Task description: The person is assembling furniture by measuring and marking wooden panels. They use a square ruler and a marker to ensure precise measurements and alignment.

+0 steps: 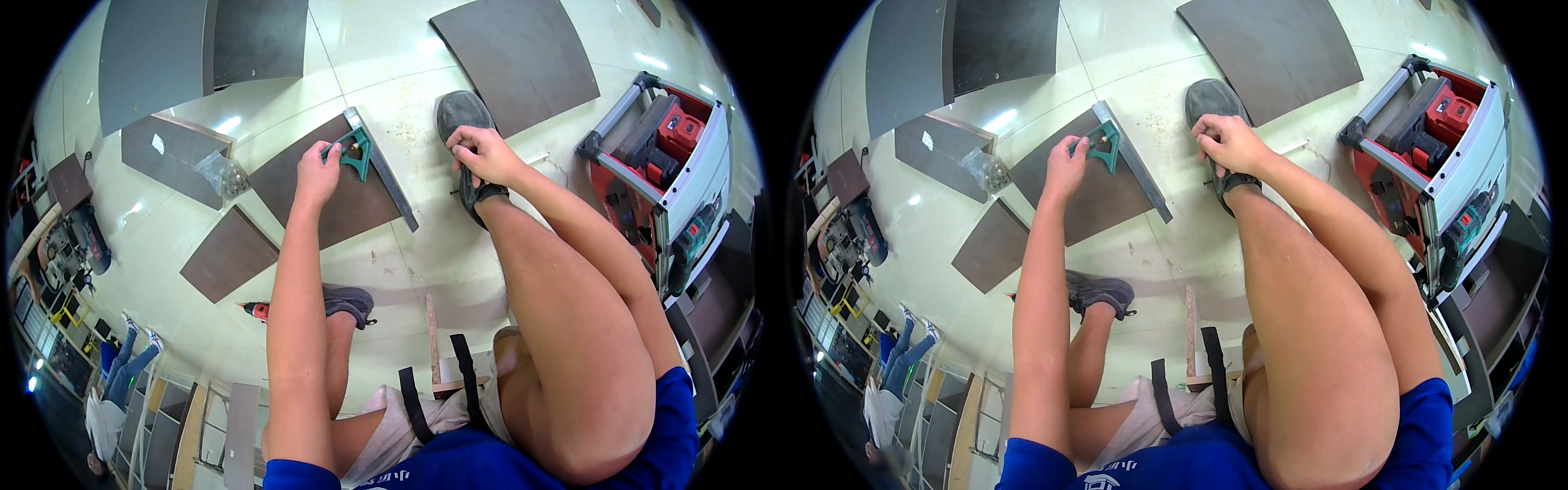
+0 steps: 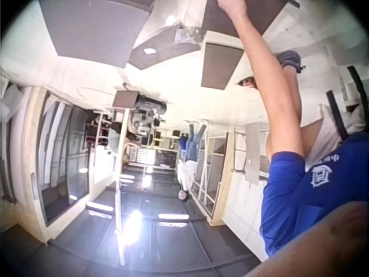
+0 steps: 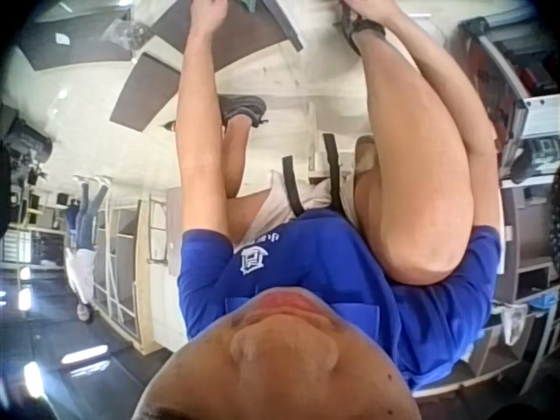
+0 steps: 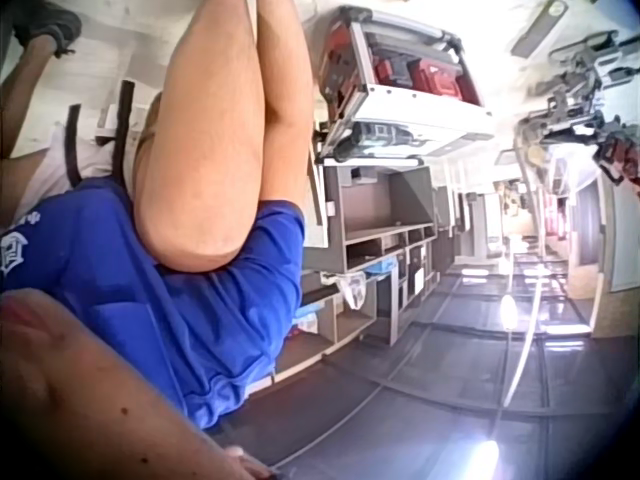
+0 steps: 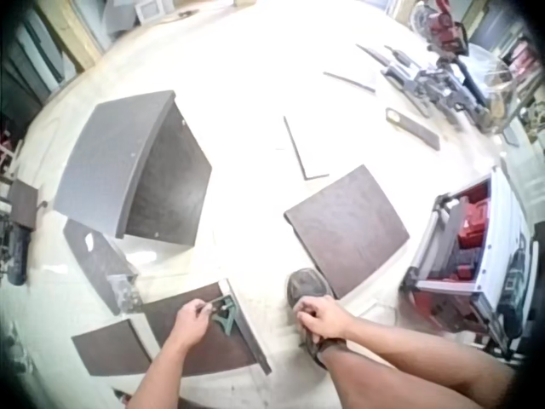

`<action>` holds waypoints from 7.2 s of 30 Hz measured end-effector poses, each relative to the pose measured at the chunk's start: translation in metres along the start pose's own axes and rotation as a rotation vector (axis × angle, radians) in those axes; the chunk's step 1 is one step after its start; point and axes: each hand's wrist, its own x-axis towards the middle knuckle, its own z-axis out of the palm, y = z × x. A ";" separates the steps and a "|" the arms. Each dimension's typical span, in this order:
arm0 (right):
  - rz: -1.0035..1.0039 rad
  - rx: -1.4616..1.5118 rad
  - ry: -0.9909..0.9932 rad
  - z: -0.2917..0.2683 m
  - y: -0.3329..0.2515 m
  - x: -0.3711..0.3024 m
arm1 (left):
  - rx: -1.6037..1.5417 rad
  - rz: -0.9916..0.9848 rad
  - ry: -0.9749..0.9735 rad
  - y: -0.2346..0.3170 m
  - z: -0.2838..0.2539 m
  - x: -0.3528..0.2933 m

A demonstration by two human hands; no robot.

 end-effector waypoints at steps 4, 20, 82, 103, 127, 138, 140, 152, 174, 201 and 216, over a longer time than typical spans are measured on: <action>0.008 -0.013 -0.004 0.001 -0.004 0.001 | -0.018 -0.004 0.001 -0.007 0.000 0.001; 0.002 -0.087 0.014 -0.002 0.003 -0.002 | -0.015 -0.022 -0.015 -0.014 0.008 0.007; -0.296 -0.103 0.206 -0.042 -0.036 -0.017 | -1.264 -0.156 -0.135 -0.026 -0.119 -0.136; -0.422 0.039 -0.376 0.053 -0.168 -0.042 | -1.057 0.096 0.336 0.068 -0.164 -0.161; 0.132 -0.061 -0.534 0.076 -0.029 0.016 | -1.237 -0.187 0.000 -0.012 -0.026 -0.036; -0.055 -0.308 -0.647 0.117 -0.055 0.041 | -1.323 -0.136 0.167 -0.020 0.001 -0.099; -0.111 -0.456 -0.442 0.117 -0.073 0.053 | -1.303 -0.146 0.292 -0.073 -0.027 -0.112; 0.124 -0.339 0.404 0.185 -0.008 0.074 | -0.848 -0.263 0.413 -0.238 -0.061 -0.084; -0.381 -0.042 0.304 0.073 -0.267 -0.103 | -1.104 0.092 0.389 -0.005 -0.211 -0.289; -0.612 0.060 0.405 0.076 -0.330 -0.226 | -1.174 0.139 0.618 0.076 -0.268 -0.430; -0.625 0.037 0.404 0.072 -0.329 -0.223 | -1.131 0.122 0.557 0.076 -0.269 -0.438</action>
